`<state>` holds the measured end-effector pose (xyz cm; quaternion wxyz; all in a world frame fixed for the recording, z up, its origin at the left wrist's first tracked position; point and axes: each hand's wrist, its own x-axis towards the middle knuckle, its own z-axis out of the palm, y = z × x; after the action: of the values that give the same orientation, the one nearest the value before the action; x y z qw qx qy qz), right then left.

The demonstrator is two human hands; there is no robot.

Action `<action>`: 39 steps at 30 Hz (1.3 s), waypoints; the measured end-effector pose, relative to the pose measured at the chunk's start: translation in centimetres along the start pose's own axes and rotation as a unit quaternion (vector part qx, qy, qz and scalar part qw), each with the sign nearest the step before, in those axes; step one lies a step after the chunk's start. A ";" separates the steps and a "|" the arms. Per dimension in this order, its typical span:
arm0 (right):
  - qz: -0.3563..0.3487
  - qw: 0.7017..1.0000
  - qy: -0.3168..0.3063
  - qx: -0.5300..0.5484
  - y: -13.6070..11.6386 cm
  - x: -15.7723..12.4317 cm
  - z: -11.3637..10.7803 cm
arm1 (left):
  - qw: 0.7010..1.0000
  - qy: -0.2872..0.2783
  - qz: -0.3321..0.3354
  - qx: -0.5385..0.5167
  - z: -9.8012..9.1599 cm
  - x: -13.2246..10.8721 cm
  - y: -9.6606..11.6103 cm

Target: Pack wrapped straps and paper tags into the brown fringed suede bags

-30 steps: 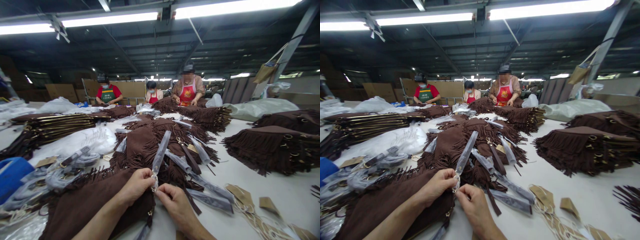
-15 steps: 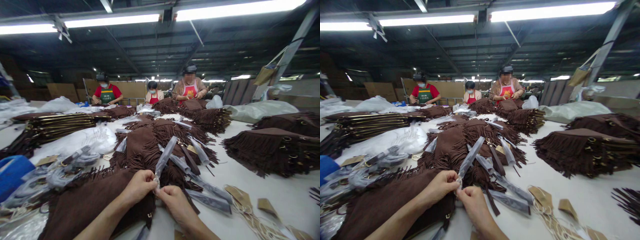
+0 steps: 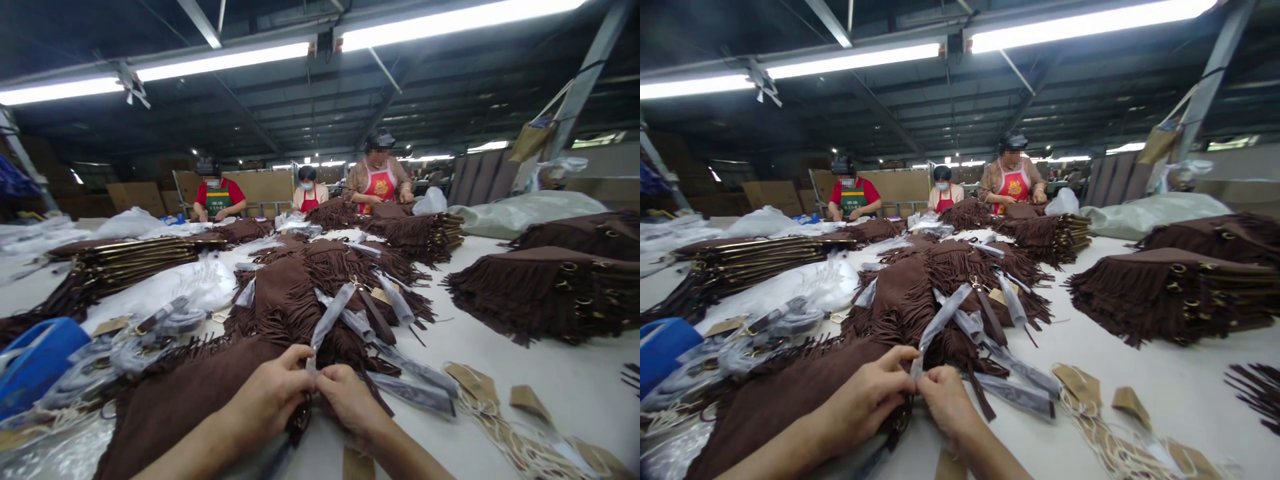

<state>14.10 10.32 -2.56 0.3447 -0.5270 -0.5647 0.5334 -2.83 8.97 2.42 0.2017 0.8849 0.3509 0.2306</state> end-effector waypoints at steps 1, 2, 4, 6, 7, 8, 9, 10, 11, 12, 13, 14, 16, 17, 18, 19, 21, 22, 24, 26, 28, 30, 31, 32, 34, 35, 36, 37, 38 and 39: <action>-0.002 1.000 0.000 -0.001 -0.1 0.0 0.0 | 1.000 0.005 0.003 0.018 0.4 -0.2 -0.2; -0.004 1.000 0.000 -0.004 -0.2 0.0 0.0 | 0.999 0.017 0.000 0.030 0.8 -0.3 -0.4; -0.007 1.000 -0.001 -0.011 -0.3 0.0 0.0 | 0.998 0.037 0.000 0.051 1.4 -0.3 -0.9; -0.010 1.000 -0.001 -0.019 -0.4 -0.1 0.0 | 0.996 0.035 0.014 0.081 1.8 -0.2 -1.3; -0.013 1.000 -0.002 -0.022 -0.4 -0.1 0.0 | 0.994 0.031 0.023 0.099 2.0 -0.2 -1.5; -0.015 1.000 -0.002 -0.024 -0.4 -0.1 0.0 | 0.992 0.028 0.032 0.119 2.2 -0.1 -1.6; -0.018 1.000 -0.004 -0.026 -0.4 -0.1 0.1 | 0.989 0.024 0.040 0.139 2.4 0.0 -1.7; -0.020 0.999 -0.005 -0.027 -0.3 -0.1 0.1 | 0.986 0.020 0.046 0.159 2.6 0.0 -1.8; -0.023 0.999 -0.005 -0.028 -0.2 -0.1 0.1 | 0.982 0.012 0.051 0.179 2.9 0.0 -1.9; -0.025 0.999 -0.004 -0.029 -0.1 0.0 0.1 | 0.979 0.005 0.054 0.195 3.1 0.1 -1.9; -0.028 0.999 -0.003 -0.031 0.0 0.1 0.1 | 0.977 0.002 0.055 0.204 3.3 0.1 -2.0; -0.032 0.999 -0.002 -0.033 0.2 0.2 0.1 | 0.978 0.005 0.052 0.202 3.4 0.1 -2.0; -0.041 0.999 0.003 -0.035 0.5 0.4 0.0 | 0.986 0.033 0.040 0.161 3.3 0.2 -1.9; -0.049 0.998 0.008 -0.036 0.6 0.5 -0.1 | 0.990 0.060 0.029 0.125 3.1 0.2 -1.8; -0.060 0.997 0.016 -0.036 0.7 0.6 -0.1 | 0.992 0.093 0.015 0.083 2.8 0.2 -1.8; -0.074 0.996 0.028 -0.036 0.7 0.6 -0.2 | 0.991 0.124 0.000 0.041 2.4 0.3 -1.7; -0.107 0.992 0.055 -0.037 0.7 0.6 -0.2 | 0.983 0.179 -0.029 -0.029 1.8 0.3 -1.7; -0.124 0.989 0.065 -0.038 0.6 0.5 -0.3 | 0.978 0.195 -0.041 -0.055 1.6 0.4 -1.7; -0.151 0.985 0.076 -0.042 0.5 0.3 -0.2 | 0.972 0.203 -0.063 -0.100 1.5 0.4 -2.0; -0.174 0.979 0.091 -0.054 0.3 0.0 -0.1 | 0.965 0.200 -0.083 -0.147 1.5 0.4 -2.3; -0.209 0.969 0.108 -0.077 0.1 -0.3 0.0 | 0.955 0.197 -0.099 -0.197 1.7 0.4 -2.7; -0.254 0.958 0.098 -0.095 -0.1 -0.6 0.1 | 0.945 0.201 -0.107 -0.237 1.8 0.4 -2.9; -0.272 0.954 0.082 -0.097 -0.1 -0.7 0.1 | 0.941 0.204 -0.107 -0.248 1.8 0.4 -3.0; -0.285 0.952 0.063 -0.095 -0.1 -0.8 0.1 | 0.939 0.205 -0.106 -0.255 1.8 0.4 -3.0; -0.295 0.951 0.039 -0.086 0.0 -0.8 0.2 | 0.938 0.207 -0.101 -0.259 1.8 0.3 -3.0; -0.295 0.951 0.036 -0.081 0.0 -0.8 0.2 | 0.938 0.207 -0.099 -0.261 1.8 0.3 -3.0; -0.293 0.953 0.037 -0.073 0.1 -0.8 0.2 | 0.936 0.207 -0.100 -0.265 1.9 0.3 -3.0; -0.288 0.955 0.037 -0.063 0.2 -0.7 0.2 | 0.934 0.205 -0.104 -0.273 1.9 0.2 -2.9; -0.282 0.957 0.038 -0.050 0.3 -0.6 0.1 | 0.932 0.203 -0.110 -0.280 1.9 0.2 -2.8; -0.273 0.961 0.039 -0.036 0.4 -0.4 0.1 | 0.931 0.200 -0.116 -0.282 1.9 0.2 -2.7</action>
<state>14.20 9.84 -2.85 0.4796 -0.3853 -0.6918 0.3780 -3.09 10.57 -0.46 0.3945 0.6801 0.4045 0.4671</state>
